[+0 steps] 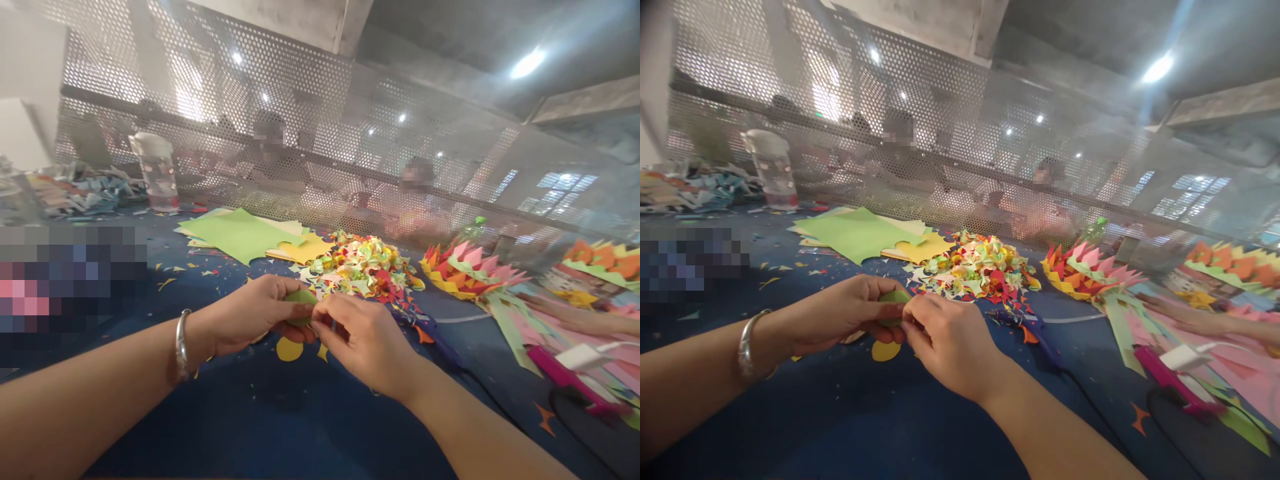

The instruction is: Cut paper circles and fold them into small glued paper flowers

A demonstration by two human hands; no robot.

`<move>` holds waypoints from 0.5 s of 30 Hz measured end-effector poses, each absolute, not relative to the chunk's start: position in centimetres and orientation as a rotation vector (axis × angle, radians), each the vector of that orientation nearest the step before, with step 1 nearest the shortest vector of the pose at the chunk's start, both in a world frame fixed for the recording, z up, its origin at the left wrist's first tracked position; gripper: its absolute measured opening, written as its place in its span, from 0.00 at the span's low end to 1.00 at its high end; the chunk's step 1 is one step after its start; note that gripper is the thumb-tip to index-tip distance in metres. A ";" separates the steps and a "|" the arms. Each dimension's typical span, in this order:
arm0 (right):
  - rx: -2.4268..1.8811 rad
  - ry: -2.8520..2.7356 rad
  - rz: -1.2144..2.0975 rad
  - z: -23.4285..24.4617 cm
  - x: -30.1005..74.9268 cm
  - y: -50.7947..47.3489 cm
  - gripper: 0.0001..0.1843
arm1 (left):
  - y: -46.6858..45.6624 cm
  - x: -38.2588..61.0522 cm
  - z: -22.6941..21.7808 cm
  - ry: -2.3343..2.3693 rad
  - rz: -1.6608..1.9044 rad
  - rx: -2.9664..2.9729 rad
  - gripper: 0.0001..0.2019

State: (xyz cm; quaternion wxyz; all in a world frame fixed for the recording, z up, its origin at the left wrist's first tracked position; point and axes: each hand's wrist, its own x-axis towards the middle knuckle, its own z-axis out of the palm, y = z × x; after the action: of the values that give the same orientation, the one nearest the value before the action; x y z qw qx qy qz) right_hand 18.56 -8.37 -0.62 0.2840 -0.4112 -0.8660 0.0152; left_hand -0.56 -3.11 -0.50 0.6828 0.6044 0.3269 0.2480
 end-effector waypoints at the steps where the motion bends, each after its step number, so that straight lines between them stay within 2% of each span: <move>1: -1.104 -2.310 0.058 -0.6 18.5 -8.4 0.05 | -3.1 -0.5 -0.5 0.733 0.554 1.356 0.14; 6: -1.091 -2.291 0.098 -0.6 18.6 -8.4 0.03 | -3.2 -0.5 -0.2 0.747 0.601 1.300 0.10; 15: -1.059 -2.273 -0.046 -0.6 18.5 -8.3 0.04 | -3.5 -0.5 -0.3 0.683 0.587 1.265 0.13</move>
State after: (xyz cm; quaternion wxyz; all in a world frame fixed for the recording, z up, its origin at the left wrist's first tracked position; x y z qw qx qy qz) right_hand 18.54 -8.30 -0.60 0.3115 -0.4014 -0.8611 -0.0176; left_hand -0.52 -3.48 -0.34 0.7134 0.5709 0.3081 0.2649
